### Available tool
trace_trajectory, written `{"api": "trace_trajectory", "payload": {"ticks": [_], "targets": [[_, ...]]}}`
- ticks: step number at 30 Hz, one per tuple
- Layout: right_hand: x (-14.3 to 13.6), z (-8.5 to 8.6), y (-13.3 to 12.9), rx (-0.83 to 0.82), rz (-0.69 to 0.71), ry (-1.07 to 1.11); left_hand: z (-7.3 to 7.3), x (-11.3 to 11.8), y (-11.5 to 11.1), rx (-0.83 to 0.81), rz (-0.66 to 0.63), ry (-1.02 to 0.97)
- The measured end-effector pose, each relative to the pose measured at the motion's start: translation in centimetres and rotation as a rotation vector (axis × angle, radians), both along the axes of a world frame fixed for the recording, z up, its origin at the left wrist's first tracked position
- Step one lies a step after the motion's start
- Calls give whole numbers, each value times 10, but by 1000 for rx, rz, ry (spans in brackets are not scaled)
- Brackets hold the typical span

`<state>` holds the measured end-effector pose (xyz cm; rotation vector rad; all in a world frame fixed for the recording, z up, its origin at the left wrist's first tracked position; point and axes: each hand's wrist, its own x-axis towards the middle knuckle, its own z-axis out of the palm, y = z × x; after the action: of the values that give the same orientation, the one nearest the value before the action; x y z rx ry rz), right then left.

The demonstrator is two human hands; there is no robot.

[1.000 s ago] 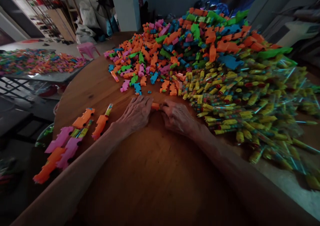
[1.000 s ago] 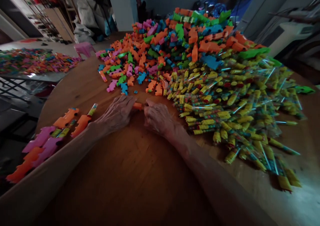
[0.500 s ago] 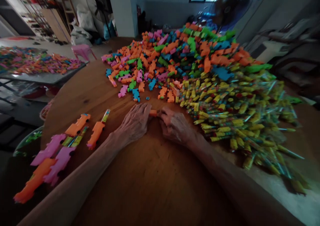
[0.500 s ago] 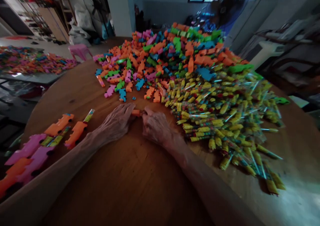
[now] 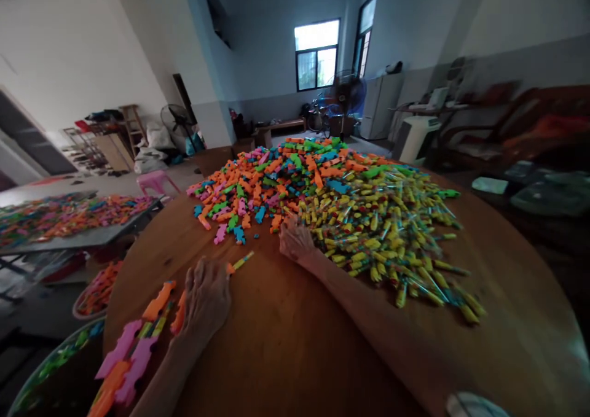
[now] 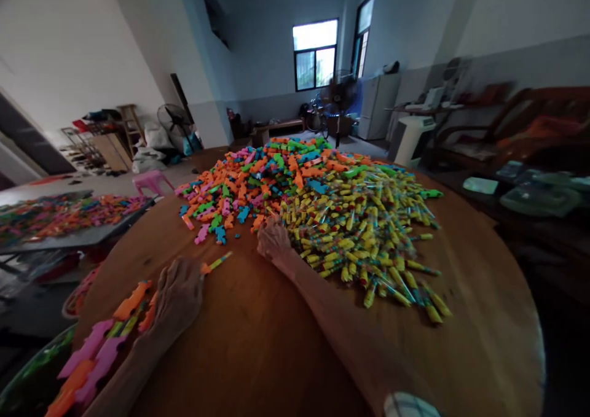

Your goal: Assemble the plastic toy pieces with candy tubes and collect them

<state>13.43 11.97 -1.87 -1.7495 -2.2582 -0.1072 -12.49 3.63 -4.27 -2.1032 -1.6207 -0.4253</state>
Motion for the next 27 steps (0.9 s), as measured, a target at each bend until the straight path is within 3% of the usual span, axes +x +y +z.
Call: {"api": "trace_trajectory", "payload": {"ticks": [3,6,10,13,15,19,23,27], "targets": [[0,1,2,-23,35,9,-3,-7,-1,81,24,-41],[2,-2,-17,-32,85,7,-1,0,-3,135,-47,-116],[12,-8,-56,-19,214,-12,8,33,-8,78,-242,-221],[22,-4,-68,-7,258,-24,14,65,-6,-36,-377,-269],[26,4,-62,3,207,-37,17,84,-2,-114,-410,-277],[32,21,-35,34,96,-91,15,103,8,-218,-360,-249],[35,24,-11,33,149,-164,10,104,11,-220,-310,-160],[37,20,3,-6,218,-243,6,99,12,-230,-343,-179]]}}
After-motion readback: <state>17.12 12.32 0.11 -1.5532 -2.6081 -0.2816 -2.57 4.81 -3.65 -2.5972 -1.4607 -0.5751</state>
